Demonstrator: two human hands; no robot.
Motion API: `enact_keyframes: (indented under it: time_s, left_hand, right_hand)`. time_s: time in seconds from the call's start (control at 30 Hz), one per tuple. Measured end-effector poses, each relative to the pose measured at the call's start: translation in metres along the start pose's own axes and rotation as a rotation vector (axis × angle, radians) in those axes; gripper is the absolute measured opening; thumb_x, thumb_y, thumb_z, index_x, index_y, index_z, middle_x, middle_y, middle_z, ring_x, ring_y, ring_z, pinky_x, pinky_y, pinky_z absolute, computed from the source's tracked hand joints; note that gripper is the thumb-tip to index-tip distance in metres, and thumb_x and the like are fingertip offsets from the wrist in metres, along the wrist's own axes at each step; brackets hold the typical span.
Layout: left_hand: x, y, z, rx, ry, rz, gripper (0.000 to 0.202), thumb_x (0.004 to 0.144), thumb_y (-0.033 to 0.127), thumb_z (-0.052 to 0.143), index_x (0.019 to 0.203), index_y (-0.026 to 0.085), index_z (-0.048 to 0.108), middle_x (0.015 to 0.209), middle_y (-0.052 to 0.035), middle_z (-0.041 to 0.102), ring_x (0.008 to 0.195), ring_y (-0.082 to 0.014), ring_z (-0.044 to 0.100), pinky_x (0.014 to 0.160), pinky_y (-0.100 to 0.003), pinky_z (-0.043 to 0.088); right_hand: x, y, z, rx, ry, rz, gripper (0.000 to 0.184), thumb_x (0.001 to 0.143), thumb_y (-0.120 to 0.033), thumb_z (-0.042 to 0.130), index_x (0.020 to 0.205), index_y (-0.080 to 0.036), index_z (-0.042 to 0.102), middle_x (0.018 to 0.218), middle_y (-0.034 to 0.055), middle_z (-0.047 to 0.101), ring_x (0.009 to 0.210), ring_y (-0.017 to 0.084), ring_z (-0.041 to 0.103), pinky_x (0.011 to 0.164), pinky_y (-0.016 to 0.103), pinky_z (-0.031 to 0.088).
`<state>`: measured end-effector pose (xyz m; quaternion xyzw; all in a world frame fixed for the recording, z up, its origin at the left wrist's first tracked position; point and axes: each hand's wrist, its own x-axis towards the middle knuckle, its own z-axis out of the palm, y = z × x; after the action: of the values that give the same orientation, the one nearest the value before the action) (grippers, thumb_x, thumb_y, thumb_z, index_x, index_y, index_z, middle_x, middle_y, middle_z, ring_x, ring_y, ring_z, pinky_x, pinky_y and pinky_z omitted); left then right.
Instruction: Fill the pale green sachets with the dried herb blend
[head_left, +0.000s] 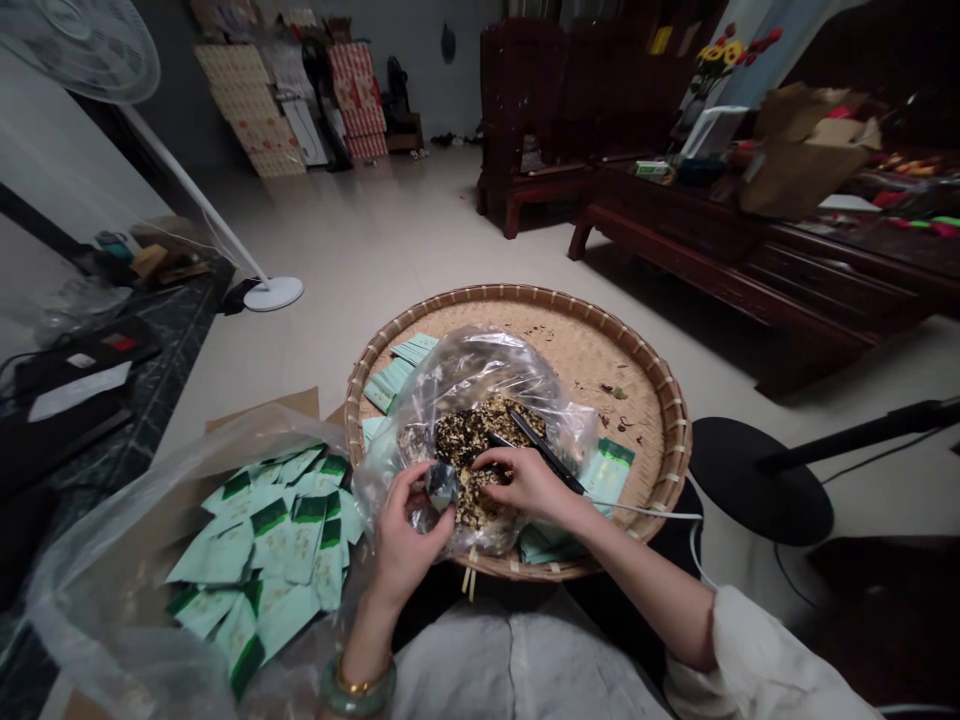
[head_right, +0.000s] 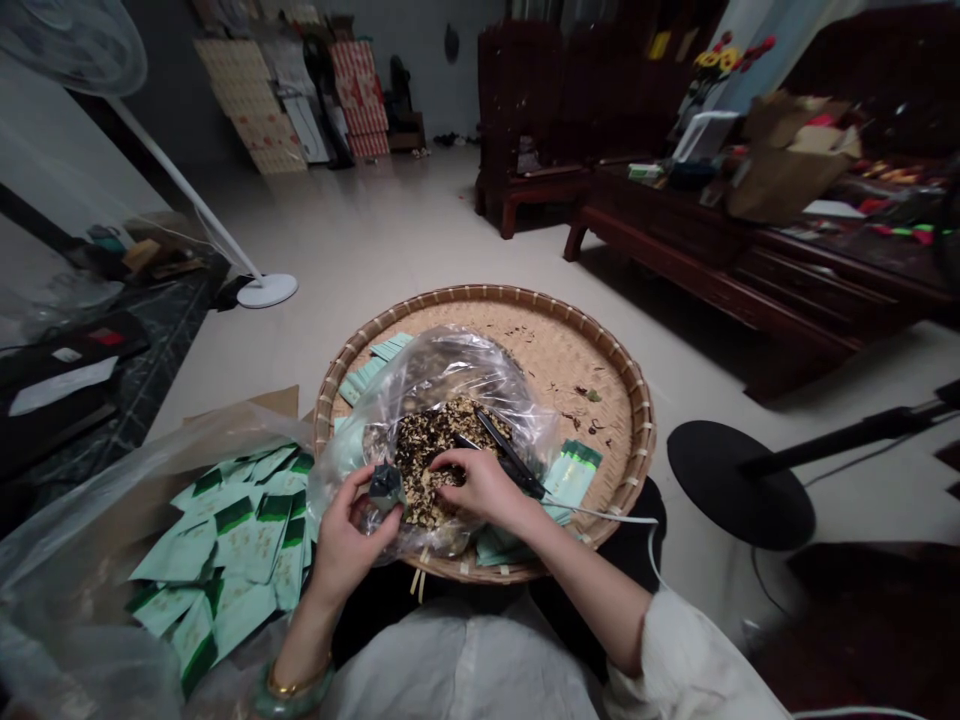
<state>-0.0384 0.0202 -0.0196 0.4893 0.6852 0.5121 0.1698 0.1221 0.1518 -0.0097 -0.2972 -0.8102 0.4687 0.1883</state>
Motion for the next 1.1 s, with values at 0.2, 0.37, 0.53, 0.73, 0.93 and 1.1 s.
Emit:
enact_keyframes:
  time_s: [0.2,0.37,0.53,0.73,0.93,1.1]
  left_hand:
    - [0.004,0.008,0.000,0.082,0.007,0.059,0.041,0.072,0.019,0.065,0.112,0.019,0.056,0.112,-0.0096,0.062,0.103,-0.0239,0.062,0.087,-0.038,0.053]
    - [0.008,0.015,0.008,0.168,-0.018,0.127,0.042,0.070,0.013,0.062,0.110,0.020,0.057,0.109,-0.0090,0.062,0.101,-0.0245,0.059,0.077,-0.036,0.055]
    - [0.011,0.026,0.022,0.232,0.033,0.162,0.039,0.068,0.012,0.062,0.105,0.020,0.058,0.102,-0.0077,0.064,0.094,-0.0250,0.059,0.069,-0.035,0.054]
    - [0.010,0.029,0.030,0.233,0.080,0.144,0.039,0.069,0.011,0.062,0.106,0.020,0.058,0.101,-0.0080,0.063,0.092,-0.0246,0.058,0.063,-0.032,0.053]
    - [0.009,0.025,0.031,0.225,0.072,0.120,0.040,0.069,0.012,0.062,0.107,0.020,0.058,0.103,-0.0085,0.063,0.095,-0.0251,0.058,0.062,-0.031,0.054]
    - [0.010,0.023,0.032,0.215,0.056,0.111,0.039,0.071,0.015,0.064,0.110,0.020,0.057,0.105,-0.0091,0.063,0.096,-0.0251,0.057,0.061,-0.031,0.053]
  right_hand:
    - [0.001,0.007,-0.009,0.323,0.054,0.139,0.018,0.067,-0.016,0.067,0.085,-0.015,0.067,0.084,0.0024,0.070,0.076,0.016,0.065,0.071,0.028,0.051]
    - [0.002,-0.019,-0.035,0.417,0.077,0.110,0.020,0.068,-0.021,0.069,0.088,-0.015,0.066,0.087,0.0038,0.070,0.071,0.013,0.064,0.066,0.027,0.052]
    - [-0.001,-0.056,-0.050,0.133,0.186,-0.093,0.018,0.073,-0.017,0.064,0.090,-0.019,0.067,0.092,0.0041,0.072,0.084,0.017,0.066,0.074,0.030,0.053]
    - [-0.002,-0.066,-0.035,-0.182,0.138,-0.292,0.022,0.079,-0.011,0.062,0.099,-0.020,0.066,0.104,0.0069,0.069,0.097,0.020,0.065,0.086,0.035,0.052]
    - [-0.009,-0.070,-0.034,-0.241,0.071,-0.269,0.038,0.082,-0.010,0.056,0.118,-0.021,0.059,0.123,0.0102,0.060,0.111,0.022,0.059,0.097,0.040,0.047]
    - [-0.018,-0.084,-0.038,-0.235,0.031,-0.229,0.048,0.083,-0.006,0.046,0.129,-0.021,0.048,0.119,0.0116,0.058,0.107,0.022,0.059,0.093,0.041,0.050]
